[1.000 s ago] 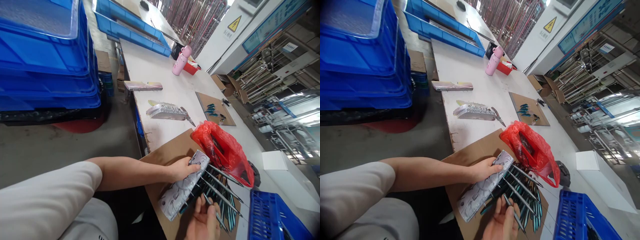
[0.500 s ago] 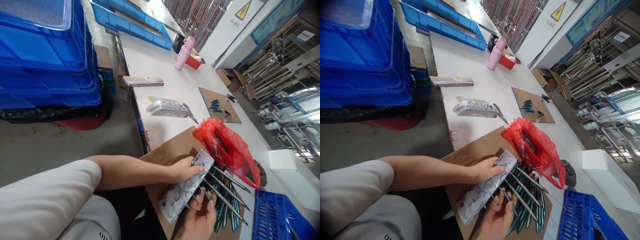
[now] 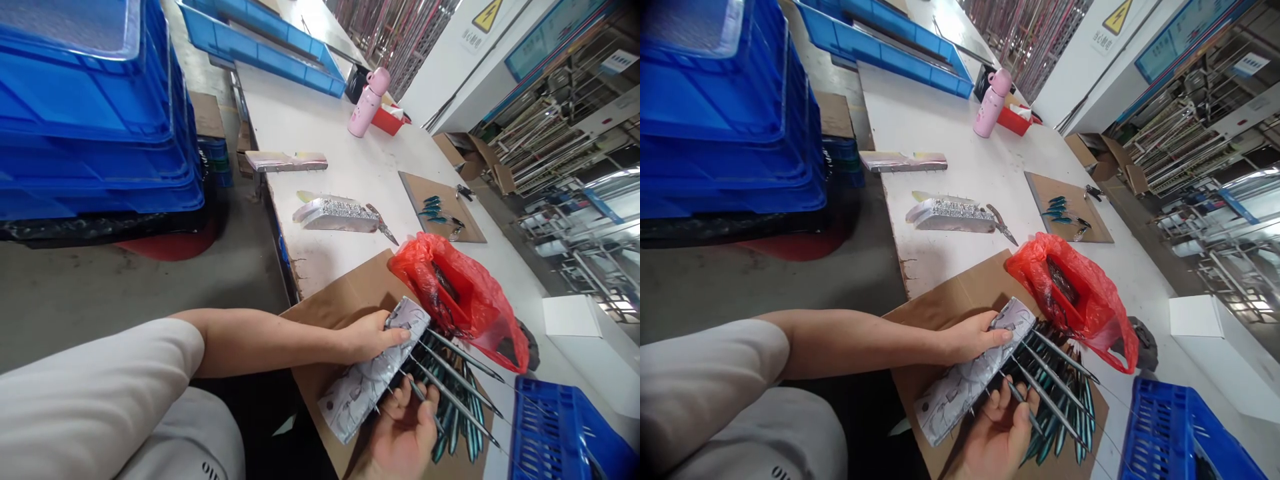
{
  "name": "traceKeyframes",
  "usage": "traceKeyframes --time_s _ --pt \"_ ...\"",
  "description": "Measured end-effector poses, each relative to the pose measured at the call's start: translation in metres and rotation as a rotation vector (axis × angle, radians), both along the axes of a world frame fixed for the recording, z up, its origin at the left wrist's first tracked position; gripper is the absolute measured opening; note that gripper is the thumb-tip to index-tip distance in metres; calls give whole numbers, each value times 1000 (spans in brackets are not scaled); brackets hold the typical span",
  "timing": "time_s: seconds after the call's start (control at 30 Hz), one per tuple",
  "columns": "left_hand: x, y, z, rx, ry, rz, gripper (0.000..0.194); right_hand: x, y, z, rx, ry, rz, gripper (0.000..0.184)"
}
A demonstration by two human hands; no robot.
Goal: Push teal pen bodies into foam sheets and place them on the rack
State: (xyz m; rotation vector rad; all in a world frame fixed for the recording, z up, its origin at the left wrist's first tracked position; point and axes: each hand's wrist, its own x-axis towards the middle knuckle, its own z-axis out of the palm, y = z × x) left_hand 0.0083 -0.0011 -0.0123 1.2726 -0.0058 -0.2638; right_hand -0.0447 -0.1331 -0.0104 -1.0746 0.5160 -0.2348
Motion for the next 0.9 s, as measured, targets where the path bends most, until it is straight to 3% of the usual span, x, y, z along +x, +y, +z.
traceKeyframes --time_s 0.37,0.6,0.8,0.9 --pt "0 -1 0 -22 -8 1 42 -1 -2 -1 -38 -6 25 21" --pt "0 1 -1 28 -16 1 43 -1 1 3 22 27 -32 24" --pt "0 1 -1 28 -5 -4 43 -2 -2 -1 -90 -33 46 23" --pt "0 0 1 2 -9 2 41 -4 3 5 -128 -43 17 24"
